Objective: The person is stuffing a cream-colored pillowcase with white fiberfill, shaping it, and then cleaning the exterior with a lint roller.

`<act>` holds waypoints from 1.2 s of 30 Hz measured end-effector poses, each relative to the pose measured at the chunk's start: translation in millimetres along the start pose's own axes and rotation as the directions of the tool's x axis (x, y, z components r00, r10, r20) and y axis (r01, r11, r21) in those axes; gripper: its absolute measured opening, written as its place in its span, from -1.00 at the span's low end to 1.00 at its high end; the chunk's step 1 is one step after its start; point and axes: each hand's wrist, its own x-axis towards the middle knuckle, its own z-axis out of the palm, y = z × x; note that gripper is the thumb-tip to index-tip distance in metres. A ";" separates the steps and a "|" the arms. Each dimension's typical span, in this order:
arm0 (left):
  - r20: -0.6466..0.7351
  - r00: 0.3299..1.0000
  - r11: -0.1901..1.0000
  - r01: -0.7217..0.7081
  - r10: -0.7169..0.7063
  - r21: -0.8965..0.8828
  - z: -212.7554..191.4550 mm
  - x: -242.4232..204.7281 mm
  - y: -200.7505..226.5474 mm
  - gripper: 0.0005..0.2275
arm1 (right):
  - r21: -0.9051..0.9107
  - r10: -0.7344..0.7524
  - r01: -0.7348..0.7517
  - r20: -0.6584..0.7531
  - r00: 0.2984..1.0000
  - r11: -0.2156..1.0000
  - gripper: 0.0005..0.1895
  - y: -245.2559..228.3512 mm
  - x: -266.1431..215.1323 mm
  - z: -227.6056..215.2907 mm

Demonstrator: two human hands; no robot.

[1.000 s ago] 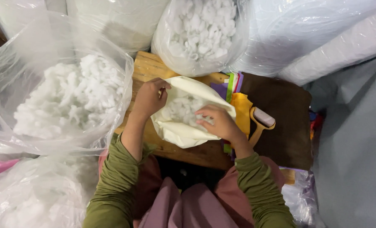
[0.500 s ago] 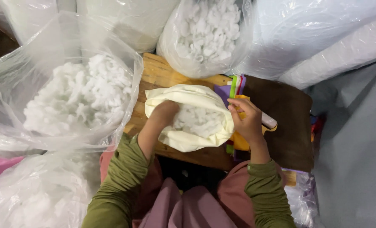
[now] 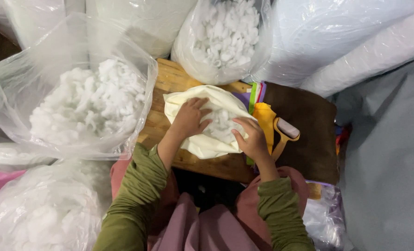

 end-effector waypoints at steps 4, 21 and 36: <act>0.351 0.935 0.988 0.000 -0.054 0.153 52.9 -5.7 1.5 -0.70 | -0.208 0.102 -0.074 0.129 0.986 0.975 -0.35 4.6 -4.8 4.6; 0.389 0.472 -0.070 0.562 -0.791 -0.824 15.8 -58.6 -23.2 -0.41 | 0.392 0.748 -0.730 0.138 0.649 0.560 -0.24 26.7 -49.8 15.3; 0.454 0.737 -0.516 0.167 -0.501 -0.840 -74.0 0.0 6.4 -0.54 | 0.872 0.712 -0.412 0.464 0.527 -0.263 -0.58 51.9 -34.9 -7.7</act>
